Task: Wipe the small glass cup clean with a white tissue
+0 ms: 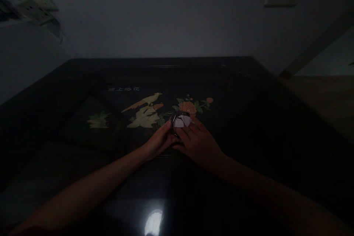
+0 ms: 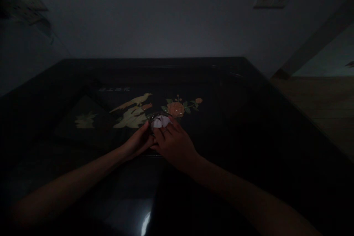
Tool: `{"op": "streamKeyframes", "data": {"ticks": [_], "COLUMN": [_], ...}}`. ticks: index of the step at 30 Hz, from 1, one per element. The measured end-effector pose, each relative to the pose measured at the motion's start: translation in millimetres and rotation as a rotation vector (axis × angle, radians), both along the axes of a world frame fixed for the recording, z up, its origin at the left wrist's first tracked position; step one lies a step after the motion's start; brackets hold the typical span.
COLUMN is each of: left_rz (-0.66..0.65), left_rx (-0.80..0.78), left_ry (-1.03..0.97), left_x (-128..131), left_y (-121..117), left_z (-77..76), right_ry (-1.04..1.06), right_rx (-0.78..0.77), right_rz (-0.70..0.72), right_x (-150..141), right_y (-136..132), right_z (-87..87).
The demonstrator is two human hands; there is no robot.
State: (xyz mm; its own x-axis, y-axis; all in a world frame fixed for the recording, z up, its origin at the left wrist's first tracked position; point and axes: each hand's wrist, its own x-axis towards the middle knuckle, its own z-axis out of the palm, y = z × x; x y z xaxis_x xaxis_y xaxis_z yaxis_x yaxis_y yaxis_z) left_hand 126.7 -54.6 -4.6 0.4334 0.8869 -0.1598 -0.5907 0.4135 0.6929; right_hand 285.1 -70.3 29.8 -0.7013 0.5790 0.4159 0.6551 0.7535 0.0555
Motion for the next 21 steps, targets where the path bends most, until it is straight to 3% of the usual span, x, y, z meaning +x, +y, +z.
{"op": "streamKeyframes", "data": {"ticks": [9, 16, 21], "left_rz": [-0.013, -0.034, -0.04], "left_rx": [0.034, 0.064, 0.065], "left_ry": [-0.005, 0.016, 0.039], "left_x": [-0.2, -2.0, -2.8], "left_y": [0.3, 0.2, 0.2], "left_z": [1.9, 1.1, -1.5], "right_ry": [0.171, 0.036, -0.111], "right_rx": [-0.122, -0.136, -0.057], "right_rz": [0.132, 0.155, 0.102], "right_x": [1.7, 12.2, 14.9], "right_y": [2.6, 9.0, 7.4], "right_z": [1.1, 9.1, 17.9]}}
